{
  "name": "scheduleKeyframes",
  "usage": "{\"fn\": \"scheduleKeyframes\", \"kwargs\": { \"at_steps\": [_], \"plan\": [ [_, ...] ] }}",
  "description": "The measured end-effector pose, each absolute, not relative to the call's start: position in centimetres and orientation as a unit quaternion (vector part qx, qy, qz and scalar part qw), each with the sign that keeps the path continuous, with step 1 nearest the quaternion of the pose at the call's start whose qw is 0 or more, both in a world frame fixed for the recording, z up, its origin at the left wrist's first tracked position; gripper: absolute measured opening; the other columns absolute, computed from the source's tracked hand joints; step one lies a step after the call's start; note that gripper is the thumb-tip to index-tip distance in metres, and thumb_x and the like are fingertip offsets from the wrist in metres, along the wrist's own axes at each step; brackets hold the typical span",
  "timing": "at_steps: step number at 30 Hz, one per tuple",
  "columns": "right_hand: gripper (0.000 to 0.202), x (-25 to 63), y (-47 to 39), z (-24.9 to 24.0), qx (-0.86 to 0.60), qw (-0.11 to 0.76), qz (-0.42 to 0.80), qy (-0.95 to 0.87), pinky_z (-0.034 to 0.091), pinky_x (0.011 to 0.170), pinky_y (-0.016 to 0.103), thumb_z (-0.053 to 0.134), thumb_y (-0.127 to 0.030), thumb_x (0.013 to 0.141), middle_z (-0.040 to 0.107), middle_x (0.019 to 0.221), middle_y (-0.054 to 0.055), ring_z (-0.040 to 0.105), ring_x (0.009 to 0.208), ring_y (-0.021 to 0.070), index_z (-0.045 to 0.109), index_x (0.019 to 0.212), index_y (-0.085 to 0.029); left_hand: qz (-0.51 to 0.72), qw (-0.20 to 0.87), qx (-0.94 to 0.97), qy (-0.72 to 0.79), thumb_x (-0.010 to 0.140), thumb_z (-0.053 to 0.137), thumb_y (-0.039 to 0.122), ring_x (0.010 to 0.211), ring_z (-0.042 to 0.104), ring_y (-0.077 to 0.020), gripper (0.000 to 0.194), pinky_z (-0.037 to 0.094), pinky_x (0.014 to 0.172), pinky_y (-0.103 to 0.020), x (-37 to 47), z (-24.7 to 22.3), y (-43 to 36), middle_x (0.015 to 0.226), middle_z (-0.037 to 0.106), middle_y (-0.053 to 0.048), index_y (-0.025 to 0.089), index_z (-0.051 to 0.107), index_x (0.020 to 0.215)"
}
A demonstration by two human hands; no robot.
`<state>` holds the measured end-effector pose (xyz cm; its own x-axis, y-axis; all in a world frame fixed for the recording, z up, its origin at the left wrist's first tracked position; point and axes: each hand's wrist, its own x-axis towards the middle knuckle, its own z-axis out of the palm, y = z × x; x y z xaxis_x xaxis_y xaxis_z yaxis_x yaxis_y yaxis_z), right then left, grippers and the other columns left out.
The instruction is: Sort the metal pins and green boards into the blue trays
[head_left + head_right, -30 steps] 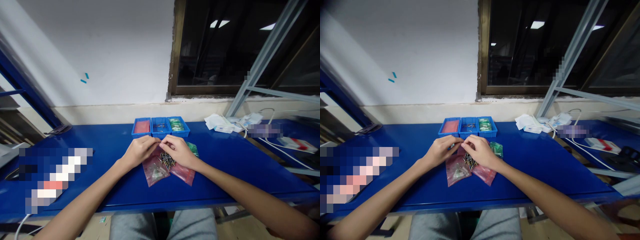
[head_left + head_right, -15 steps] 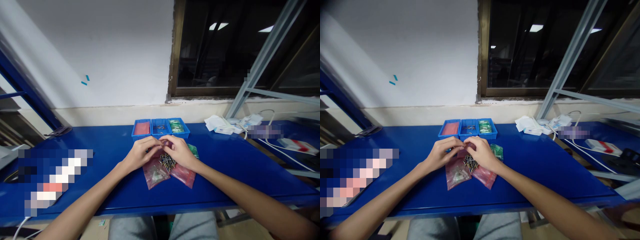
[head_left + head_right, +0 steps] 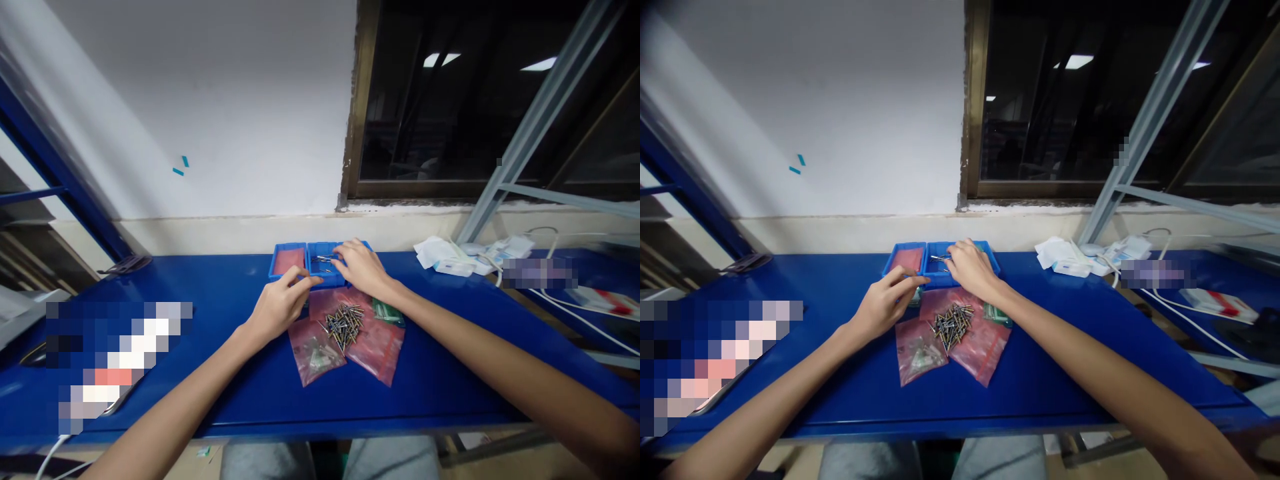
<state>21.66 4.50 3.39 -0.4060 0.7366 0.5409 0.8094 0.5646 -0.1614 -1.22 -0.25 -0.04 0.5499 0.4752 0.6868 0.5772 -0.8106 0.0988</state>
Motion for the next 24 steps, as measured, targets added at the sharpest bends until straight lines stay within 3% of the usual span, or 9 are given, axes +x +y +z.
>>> {"fn": "scheduleKeyframes", "kwargs": {
  "at_steps": [5, 13, 24],
  "plan": [
    [0.026, 21.8, 2.2, 4.0, -0.448, 0.285, -0.095, -0.842, 0.046, 0.085, 0.041, 0.054, -0.022, 0.095, 0.065, 0.111, 0.014, 0.052, 0.109, 0.0296, 0.063, 0.118, -0.015, -0.351, 0.094, -0.878, -0.312, 0.1, 0.042, 0.015, 0.079, 0.059, -0.0119, 0.029, 0.053, 0.067, -0.023, -1.3, 0.0, -0.1, 0.108, 0.058, -0.008, 0.021, 0.063, 0.119],
    [0.014, 23.6, -1.7, 1.1, -0.433, 0.253, 0.033, -0.864, 0.044, 0.078, 0.033, 0.054, -0.02, 0.095, 0.065, 0.085, 0.005, 0.058, 0.085, 0.0197, 0.067, 0.09, -0.019, -0.327, 0.078, -0.886, -0.318, 0.1, 0.043, 0.016, 0.084, 0.062, -0.0143, 0.027, 0.054, 0.072, -0.026, -1.4, 0.1, 0.0, 0.104, 0.061, -0.007, 0.02, 0.062, 0.118],
    [0.014, 23.3, -1.3, -0.2, -0.442, 0.234, 0.055, -0.864, 0.041, 0.075, 0.032, 0.057, -0.018, 0.093, 0.064, 0.082, 0.004, 0.057, 0.081, 0.0186, 0.068, 0.085, -0.019, -0.312, 0.09, -0.885, -0.335, 0.1, 0.044, 0.018, 0.081, 0.064, -0.0145, 0.023, 0.054, 0.072, -0.027, -1.6, 0.6, 0.1, 0.094, 0.063, -0.006, 0.017, 0.064, 0.112]
  ]
}}
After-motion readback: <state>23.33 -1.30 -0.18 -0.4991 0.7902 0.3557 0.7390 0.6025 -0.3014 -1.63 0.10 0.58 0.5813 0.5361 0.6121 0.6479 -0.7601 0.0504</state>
